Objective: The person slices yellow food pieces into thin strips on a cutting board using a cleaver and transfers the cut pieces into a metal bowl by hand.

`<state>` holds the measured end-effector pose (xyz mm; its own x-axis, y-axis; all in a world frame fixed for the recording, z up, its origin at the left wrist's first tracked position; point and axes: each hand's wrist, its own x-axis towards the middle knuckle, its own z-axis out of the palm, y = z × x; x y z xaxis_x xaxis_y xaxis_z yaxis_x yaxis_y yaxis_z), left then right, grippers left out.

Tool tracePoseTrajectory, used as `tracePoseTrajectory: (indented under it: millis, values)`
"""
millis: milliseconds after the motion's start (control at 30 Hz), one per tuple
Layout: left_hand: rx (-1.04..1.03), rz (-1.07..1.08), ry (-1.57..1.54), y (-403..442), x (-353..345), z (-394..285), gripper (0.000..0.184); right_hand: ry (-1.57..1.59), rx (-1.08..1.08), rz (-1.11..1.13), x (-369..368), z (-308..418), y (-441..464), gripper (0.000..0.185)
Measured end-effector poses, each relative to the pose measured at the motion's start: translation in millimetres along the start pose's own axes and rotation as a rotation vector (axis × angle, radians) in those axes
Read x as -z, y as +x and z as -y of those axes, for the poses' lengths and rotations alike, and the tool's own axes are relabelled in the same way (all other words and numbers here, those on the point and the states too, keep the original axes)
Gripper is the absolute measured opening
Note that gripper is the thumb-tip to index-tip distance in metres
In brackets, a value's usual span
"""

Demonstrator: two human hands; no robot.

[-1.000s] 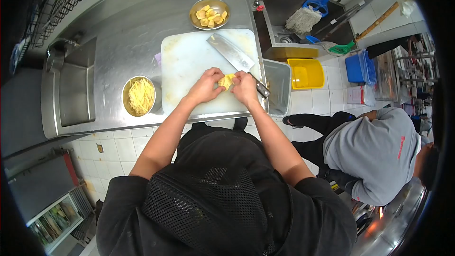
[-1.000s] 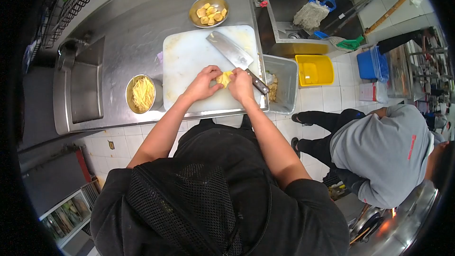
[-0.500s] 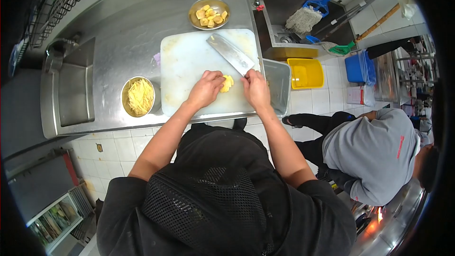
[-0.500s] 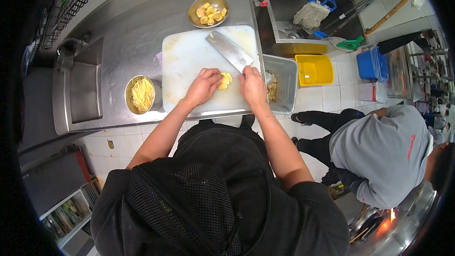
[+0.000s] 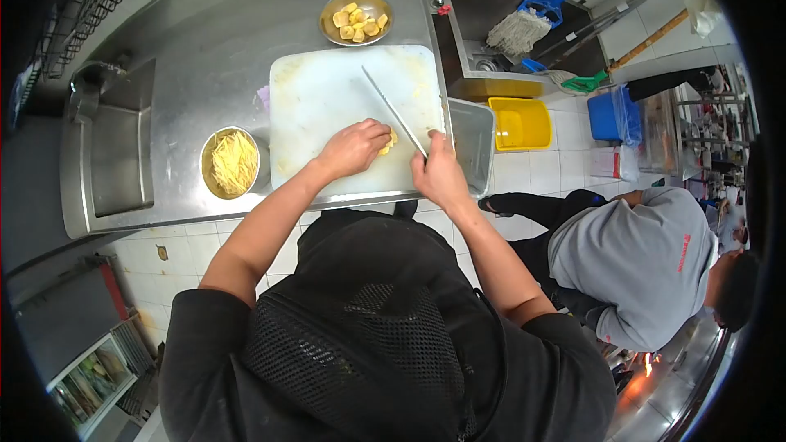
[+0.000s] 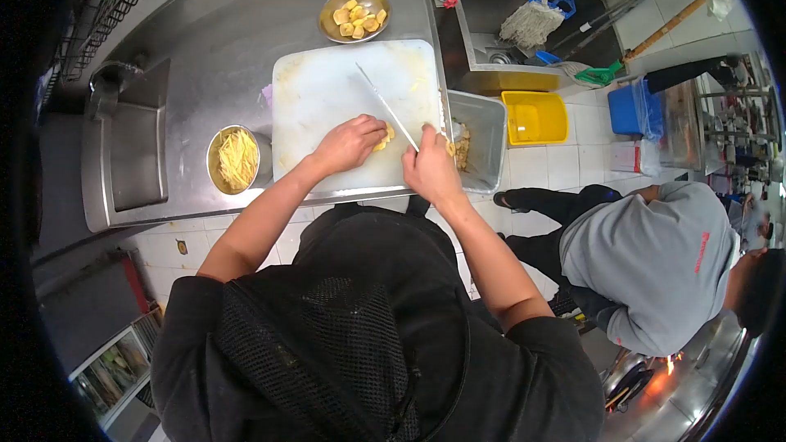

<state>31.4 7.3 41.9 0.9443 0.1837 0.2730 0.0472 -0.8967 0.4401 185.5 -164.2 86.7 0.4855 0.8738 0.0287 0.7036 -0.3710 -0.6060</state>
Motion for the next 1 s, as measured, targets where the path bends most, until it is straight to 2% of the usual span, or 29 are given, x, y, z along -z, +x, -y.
tracePoseTrajectory:
  millis: [33,100,167,333,500,567,767,833,1000]
  values:
    - [-0.018,0.02,-0.023,0.4,-1.8,2.3,0.027,-0.003,0.0,0.005,-2.5,0.4,-0.4,0.036]
    - [-0.039,0.04,-0.051,0.7,-3.2,4.2,0.027,-0.123,-0.099,0.363,-4.6,3.8,-0.7,0.027]
    - [-0.069,0.054,-0.043,1.2,-0.7,5.5,0.026,-0.184,-0.047,0.358,-3.4,12.6,-1.6,0.023]
    - [-0.061,0.077,-0.071,4.4,-0.8,11.0,0.024,-0.295,-0.157,0.469,13.1,42.3,3.7,0.021]
    - [-0.033,0.122,-0.094,5.3,-0.6,13.7,0.024,-0.255,-0.146,0.469,1.2,38.6,9.7,0.019]
    - [-0.111,0.092,-0.063,4.1,-1.7,15.7,0.026,-0.232,-0.118,0.467,-4.1,31.2,19.8,0.019]
    - [-0.058,0.115,-0.093,3.0,0.5,14.0,0.03,-0.228,-0.166,0.482,-0.3,35.0,13.1,0.019]
    - [-0.081,0.091,-0.094,3.2,-1.8,16.3,0.03,-0.204,-0.089,0.415,-12.8,29.7,17.9,0.02]
    - [-0.058,0.093,-0.099,1.2,-7.5,16.9,0.029,-0.176,-0.142,0.463,0.3,31.5,11.3,0.021]
